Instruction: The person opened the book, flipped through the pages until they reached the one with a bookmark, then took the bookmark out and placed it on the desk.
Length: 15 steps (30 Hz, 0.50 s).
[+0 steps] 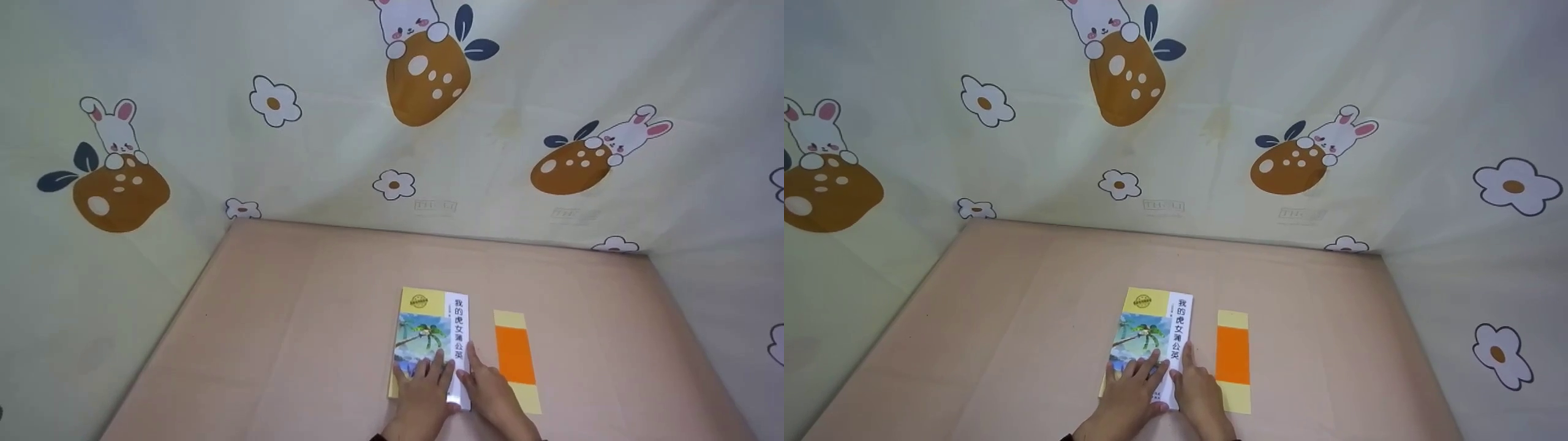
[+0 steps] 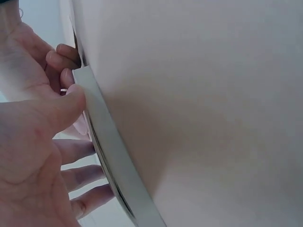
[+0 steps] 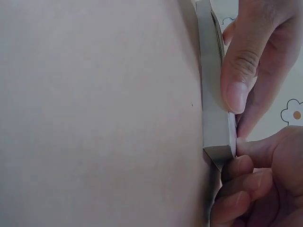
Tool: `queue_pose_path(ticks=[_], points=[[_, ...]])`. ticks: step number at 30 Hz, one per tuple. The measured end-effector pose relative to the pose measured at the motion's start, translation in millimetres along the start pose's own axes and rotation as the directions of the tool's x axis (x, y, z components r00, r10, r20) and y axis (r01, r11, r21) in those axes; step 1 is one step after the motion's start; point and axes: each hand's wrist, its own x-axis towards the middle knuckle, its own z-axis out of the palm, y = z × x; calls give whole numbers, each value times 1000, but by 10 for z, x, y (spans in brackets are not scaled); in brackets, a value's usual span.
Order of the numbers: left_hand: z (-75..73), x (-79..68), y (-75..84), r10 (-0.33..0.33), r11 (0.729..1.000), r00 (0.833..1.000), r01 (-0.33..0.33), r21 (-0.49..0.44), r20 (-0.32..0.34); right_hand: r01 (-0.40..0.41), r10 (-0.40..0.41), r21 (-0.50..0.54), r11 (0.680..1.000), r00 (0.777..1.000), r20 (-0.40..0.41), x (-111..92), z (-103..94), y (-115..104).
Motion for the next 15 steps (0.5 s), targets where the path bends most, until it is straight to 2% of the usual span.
queue_pose_path(ticks=[4,8,11,15], points=[[-33,-9,-32,22,1000,1000,-22,-1,7,-37,37,22,999,999,15,-9,-26,-14],[-137,-45,-103,91,990,995,-94,-102,-33,-68,67,34,997,998,23,-48,-145,-65],[-268,-87,-189,149,971,986,-161,-177,-75,-21,21,24,999,1000,-21,-104,-317,-131],[-493,-122,-350,231,945,966,-251,-211,-115,108,-112,-41,993,987,-115,-184,-596,-212]])
